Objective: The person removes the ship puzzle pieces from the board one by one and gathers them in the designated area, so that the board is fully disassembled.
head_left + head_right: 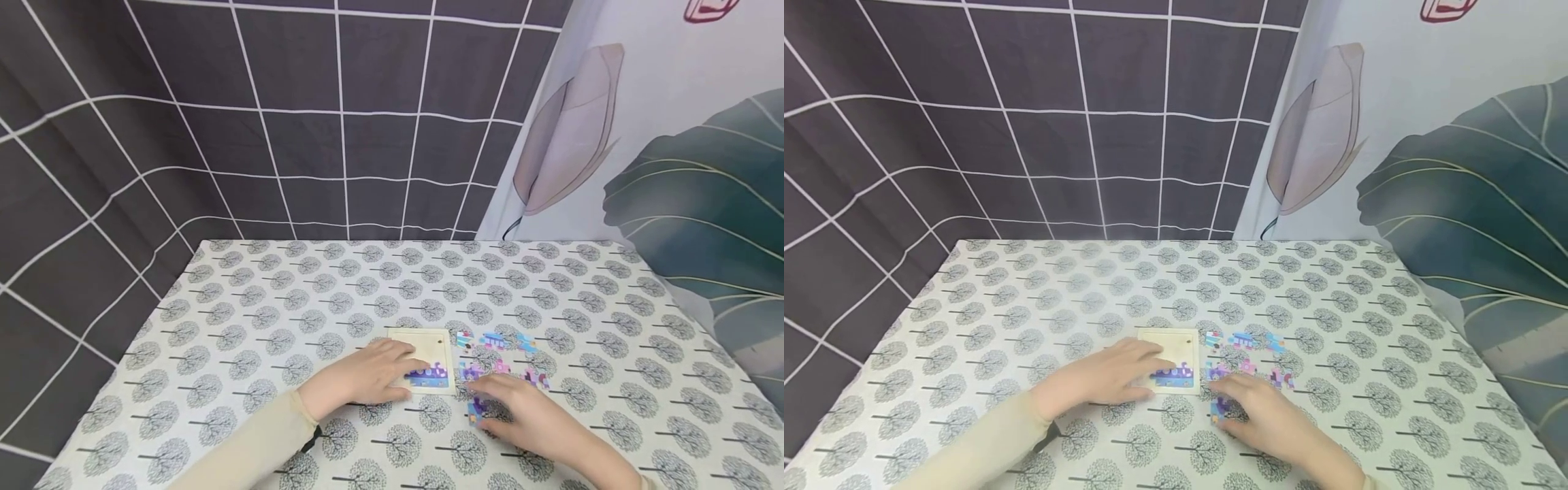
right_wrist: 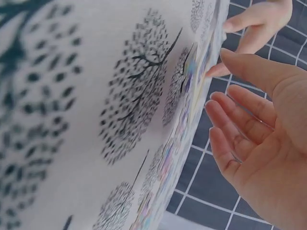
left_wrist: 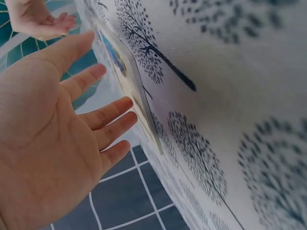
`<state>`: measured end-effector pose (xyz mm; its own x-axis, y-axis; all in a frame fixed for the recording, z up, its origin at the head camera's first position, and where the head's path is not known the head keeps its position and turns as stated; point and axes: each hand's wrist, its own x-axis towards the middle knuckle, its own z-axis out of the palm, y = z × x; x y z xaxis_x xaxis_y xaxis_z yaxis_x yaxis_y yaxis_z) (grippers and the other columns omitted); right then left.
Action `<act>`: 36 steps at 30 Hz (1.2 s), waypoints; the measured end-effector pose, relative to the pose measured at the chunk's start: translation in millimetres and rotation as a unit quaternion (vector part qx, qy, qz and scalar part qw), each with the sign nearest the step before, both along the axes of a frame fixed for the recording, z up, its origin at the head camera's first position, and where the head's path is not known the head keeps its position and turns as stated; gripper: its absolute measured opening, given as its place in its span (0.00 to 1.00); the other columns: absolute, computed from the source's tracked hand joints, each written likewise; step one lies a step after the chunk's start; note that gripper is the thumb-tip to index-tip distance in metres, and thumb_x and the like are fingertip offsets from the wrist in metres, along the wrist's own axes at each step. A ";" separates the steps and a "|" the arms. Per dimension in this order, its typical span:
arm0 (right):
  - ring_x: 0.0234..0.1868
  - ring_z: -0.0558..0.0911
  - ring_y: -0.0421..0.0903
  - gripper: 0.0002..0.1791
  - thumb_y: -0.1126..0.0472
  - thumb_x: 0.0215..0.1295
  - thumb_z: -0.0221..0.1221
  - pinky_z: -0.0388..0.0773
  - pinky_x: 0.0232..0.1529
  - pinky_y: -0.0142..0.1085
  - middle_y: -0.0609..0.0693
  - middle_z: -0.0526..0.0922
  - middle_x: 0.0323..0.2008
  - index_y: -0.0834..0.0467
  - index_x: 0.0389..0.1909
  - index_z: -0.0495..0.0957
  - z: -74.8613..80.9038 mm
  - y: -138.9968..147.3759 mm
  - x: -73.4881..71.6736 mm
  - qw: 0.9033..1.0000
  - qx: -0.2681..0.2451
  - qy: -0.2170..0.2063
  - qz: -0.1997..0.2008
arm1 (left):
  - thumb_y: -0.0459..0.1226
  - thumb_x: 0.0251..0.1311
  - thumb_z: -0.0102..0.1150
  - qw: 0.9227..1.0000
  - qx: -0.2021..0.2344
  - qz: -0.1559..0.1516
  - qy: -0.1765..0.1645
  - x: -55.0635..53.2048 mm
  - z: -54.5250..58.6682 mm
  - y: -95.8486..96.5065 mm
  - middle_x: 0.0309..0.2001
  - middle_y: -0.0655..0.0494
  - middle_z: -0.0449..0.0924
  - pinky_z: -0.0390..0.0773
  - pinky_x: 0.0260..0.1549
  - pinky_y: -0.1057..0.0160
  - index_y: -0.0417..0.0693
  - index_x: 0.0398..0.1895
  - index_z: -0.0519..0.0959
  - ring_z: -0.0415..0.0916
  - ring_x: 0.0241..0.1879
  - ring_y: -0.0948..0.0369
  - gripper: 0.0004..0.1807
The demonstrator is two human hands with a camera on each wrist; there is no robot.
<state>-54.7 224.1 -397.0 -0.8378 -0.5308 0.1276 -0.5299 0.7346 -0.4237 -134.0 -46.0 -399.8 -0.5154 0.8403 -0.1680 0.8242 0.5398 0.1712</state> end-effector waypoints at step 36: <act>0.56 0.77 0.50 0.25 0.58 0.54 0.65 0.73 0.58 0.45 0.52 0.79 0.53 0.59 0.55 0.75 -9.2 -57.6 -41.8 0.994 -0.016 -0.081 0.069 | 0.57 0.50 0.62 0.997 0.003 -0.026 -0.067 -25.0 4.3 8.1 0.64 0.53 0.62 0.68 0.58 0.62 0.62 0.65 0.66 0.62 0.59 0.60 0.37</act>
